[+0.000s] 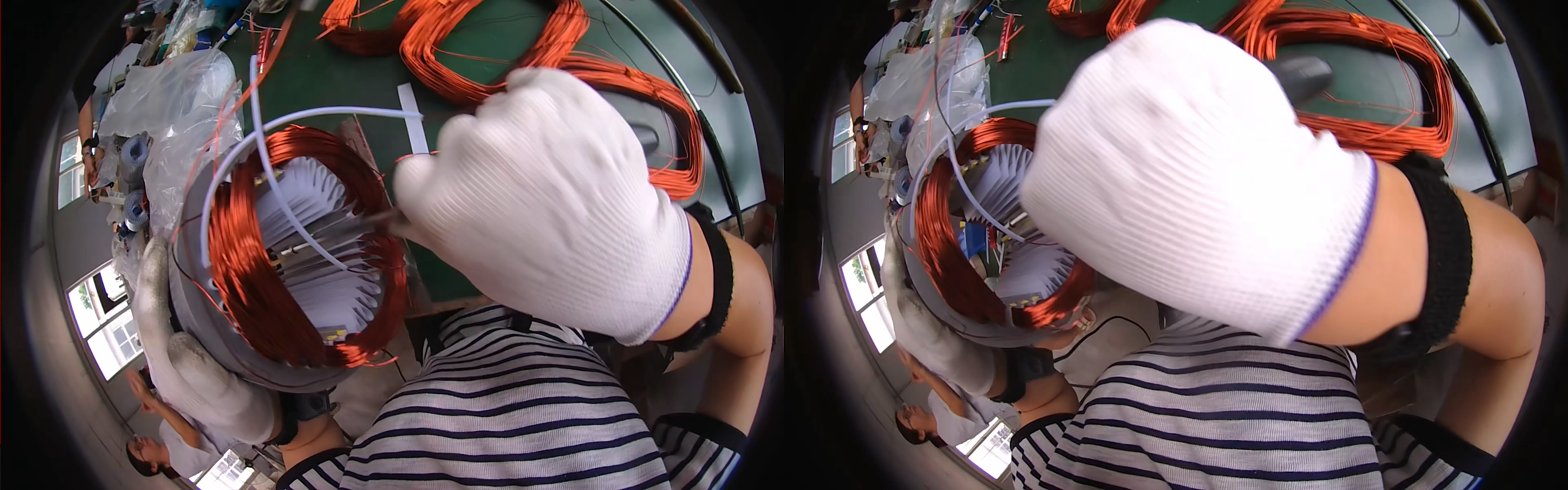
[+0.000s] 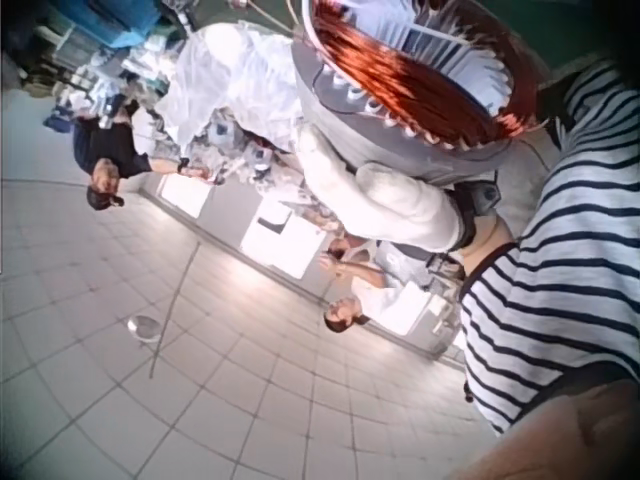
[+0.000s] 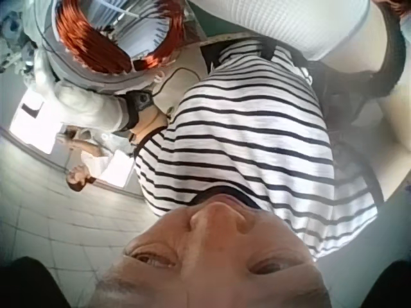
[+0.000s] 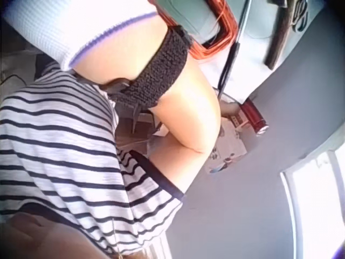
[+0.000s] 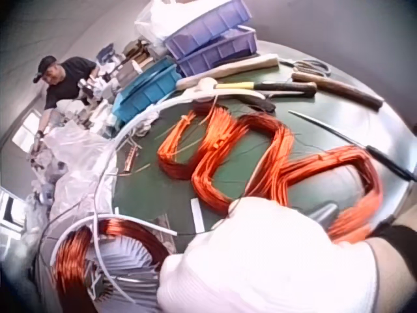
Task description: Assembling or winding a motor stator by inserting copper coils and using tools to secure components.
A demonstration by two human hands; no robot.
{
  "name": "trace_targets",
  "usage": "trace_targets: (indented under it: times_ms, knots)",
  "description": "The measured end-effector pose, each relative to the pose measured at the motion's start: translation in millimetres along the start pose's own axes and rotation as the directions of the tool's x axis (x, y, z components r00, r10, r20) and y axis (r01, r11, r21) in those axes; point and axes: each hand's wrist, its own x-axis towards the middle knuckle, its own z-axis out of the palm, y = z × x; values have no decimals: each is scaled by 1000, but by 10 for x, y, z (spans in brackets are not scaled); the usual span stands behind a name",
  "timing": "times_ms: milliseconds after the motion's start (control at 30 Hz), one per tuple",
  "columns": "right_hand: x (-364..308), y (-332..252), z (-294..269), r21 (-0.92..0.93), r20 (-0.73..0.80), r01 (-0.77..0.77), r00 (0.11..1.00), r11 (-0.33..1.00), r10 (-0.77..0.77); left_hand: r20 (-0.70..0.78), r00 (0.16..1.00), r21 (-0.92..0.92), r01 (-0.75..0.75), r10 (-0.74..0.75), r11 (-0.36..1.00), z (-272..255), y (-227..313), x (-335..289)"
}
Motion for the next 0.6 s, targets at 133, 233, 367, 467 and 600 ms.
trace_targets:
  times_ms: [133,233,367,467,600]
  knots:
    - [-68,-105,-24,-211,129,-17,991,977,46,-86,995,-52,53,-58,997,133,-83,-24]
    - [-213,419,111,515,151,-62,988,855,-19,-159,984,-34,78,-83,996,-45,-118,-82]
    - [-225,348,-25,492,107,-139,989,859,99,-73,997,26,11,-9,1000,-10,-5,1]
    - [-229,287,52,409,15,-68,998,910,68,-87,996,8,3,-2,1000,40,83,-21]
    - [-96,124,214,272,-108,11,994,962,19,-168,985,48,34,-25,998,22,47,-104]
